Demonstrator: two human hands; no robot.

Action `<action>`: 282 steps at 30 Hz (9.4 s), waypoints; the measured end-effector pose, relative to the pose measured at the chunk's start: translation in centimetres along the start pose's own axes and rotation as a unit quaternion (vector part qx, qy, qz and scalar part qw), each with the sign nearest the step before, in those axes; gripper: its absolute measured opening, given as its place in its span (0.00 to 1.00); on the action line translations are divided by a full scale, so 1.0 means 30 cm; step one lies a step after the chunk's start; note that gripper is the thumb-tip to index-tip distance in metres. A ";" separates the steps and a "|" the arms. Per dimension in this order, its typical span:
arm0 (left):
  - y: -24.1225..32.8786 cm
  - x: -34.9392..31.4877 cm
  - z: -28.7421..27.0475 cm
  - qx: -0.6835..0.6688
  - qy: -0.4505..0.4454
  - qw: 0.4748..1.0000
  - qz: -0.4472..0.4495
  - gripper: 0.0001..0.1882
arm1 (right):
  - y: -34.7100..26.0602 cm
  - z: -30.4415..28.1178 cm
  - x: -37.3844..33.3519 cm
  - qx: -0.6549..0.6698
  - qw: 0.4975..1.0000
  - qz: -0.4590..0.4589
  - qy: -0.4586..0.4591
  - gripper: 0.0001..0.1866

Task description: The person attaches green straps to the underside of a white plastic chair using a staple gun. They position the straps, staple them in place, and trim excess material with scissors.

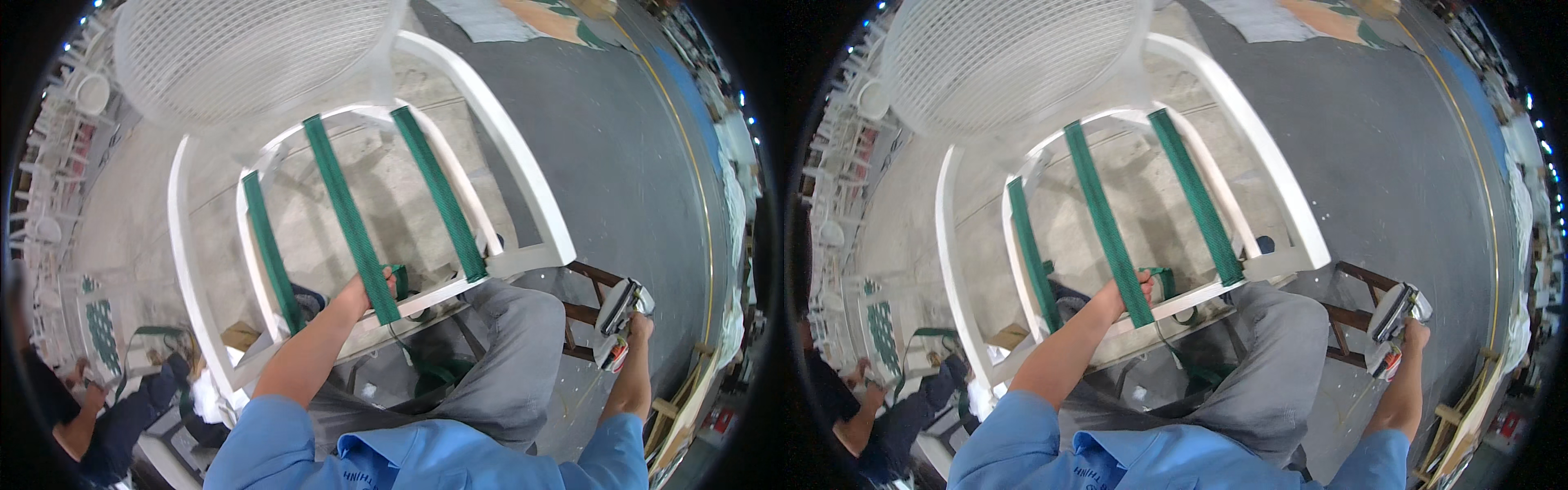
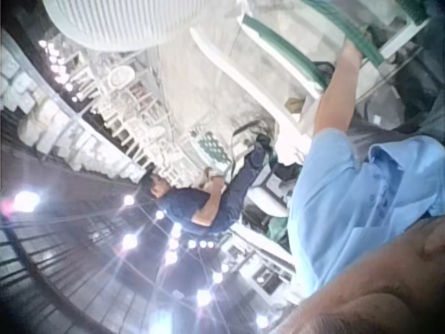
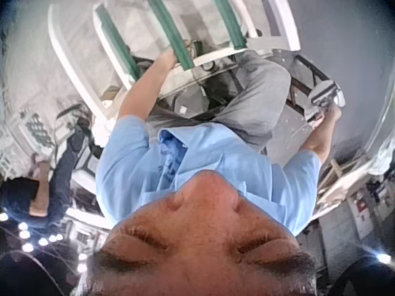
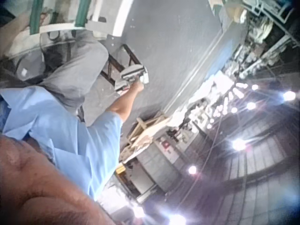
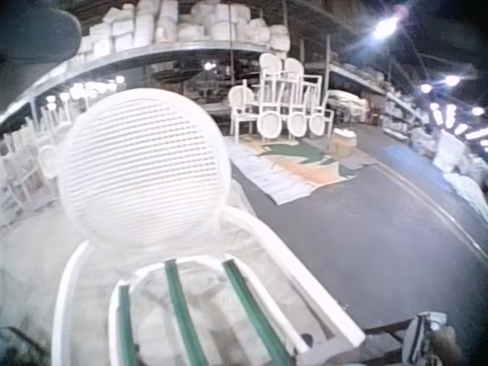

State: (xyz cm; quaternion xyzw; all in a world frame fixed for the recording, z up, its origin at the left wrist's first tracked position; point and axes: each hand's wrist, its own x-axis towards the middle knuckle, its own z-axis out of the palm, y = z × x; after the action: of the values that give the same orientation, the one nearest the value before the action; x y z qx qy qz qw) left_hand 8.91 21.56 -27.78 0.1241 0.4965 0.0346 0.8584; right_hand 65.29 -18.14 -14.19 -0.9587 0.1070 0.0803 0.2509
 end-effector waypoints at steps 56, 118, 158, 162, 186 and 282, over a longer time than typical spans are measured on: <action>-0.022 0.114 0.049 -0.082 -0.028 0.989 0.120 0.11 | -0.378 0.374 -1.702 -0.055 0.800 -0.274 -0.530 0.12; -0.026 -0.463 0.039 0.084 0.008 0.958 0.273 0.18 | -0.384 0.346 -1.586 0.029 0.752 -0.262 -0.604 0.12; -0.058 -0.488 0.041 0.264 0.001 0.912 0.313 0.18 | -0.398 -0.072 -1.356 0.242 0.821 -0.244 -0.455 0.14; -0.137 -0.493 0.039 0.421 0.069 0.839 0.337 0.18 | -0.341 -0.333 -1.034 0.352 0.857 -0.177 -0.332 0.15; -0.399 -0.541 0.193 0.606 0.280 0.596 0.447 0.19 | 0.004 -0.093 0.015 0.559 0.791 0.116 -0.219 0.15; -0.207 -0.399 0.044 0.597 0.215 0.678 0.369 0.21 | 0.348 -0.309 -0.302 -0.185 0.961 -0.182 0.096 0.23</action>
State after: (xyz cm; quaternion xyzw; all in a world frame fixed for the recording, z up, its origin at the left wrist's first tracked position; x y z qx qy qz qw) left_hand 3.61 13.14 -18.60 0.7731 0.4965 0.0707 0.3884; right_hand 54.93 -30.15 -9.16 -0.9950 -0.0621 -0.0403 0.0677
